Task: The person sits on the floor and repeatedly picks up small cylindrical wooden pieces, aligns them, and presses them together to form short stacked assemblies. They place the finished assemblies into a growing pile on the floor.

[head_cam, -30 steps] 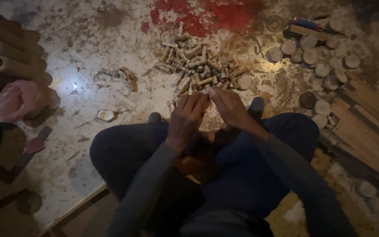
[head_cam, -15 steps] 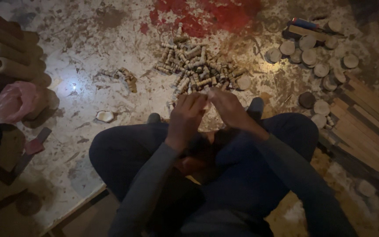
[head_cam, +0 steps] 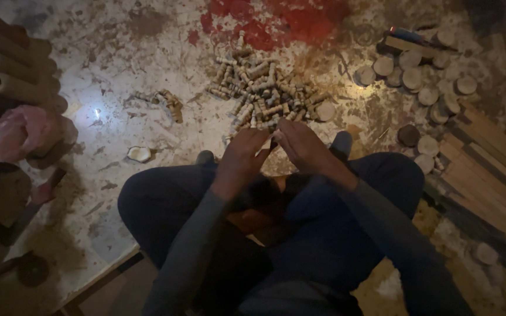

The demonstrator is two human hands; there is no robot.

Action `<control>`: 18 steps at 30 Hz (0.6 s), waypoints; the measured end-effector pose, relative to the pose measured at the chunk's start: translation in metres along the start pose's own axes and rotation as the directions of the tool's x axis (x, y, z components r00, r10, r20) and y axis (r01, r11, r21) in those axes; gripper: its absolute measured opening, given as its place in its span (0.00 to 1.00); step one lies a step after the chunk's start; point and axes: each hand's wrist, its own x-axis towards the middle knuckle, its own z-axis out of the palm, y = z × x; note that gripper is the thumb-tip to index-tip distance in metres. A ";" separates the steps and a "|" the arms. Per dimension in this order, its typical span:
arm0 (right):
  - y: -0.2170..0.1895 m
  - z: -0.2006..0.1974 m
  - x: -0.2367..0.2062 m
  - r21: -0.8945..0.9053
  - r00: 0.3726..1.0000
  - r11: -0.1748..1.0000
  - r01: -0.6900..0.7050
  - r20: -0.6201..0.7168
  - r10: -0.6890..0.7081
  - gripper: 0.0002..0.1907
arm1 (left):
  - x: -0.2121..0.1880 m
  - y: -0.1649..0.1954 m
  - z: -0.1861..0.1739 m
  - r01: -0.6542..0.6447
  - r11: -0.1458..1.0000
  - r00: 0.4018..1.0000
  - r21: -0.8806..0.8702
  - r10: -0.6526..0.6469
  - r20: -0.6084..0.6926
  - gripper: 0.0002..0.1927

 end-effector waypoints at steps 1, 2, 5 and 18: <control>0.000 0.000 0.001 0.011 0.998 0.998 -0.064 0.021 0.063 0.15 | -0.001 0.001 -0.001 0.008 1.000 1.000 0.021 -0.008 -0.009 0.20; 0.000 0.001 0.002 0.020 0.991 0.992 -0.128 0.041 0.128 0.16 | -0.003 0.003 -0.003 0.015 0.999 1.000 0.042 -0.014 -0.016 0.20; 0.002 0.002 0.003 0.159 0.964 0.950 -0.267 0.029 0.266 0.18 | -0.004 0.011 -0.007 -0.052 0.989 0.997 0.140 0.059 -0.047 0.19; 0.001 -0.003 0.001 0.178 0.949 0.933 -0.312 0.106 0.297 0.17 | -0.001 0.014 -0.005 -0.024 0.994 0.999 0.111 0.027 -0.033 0.21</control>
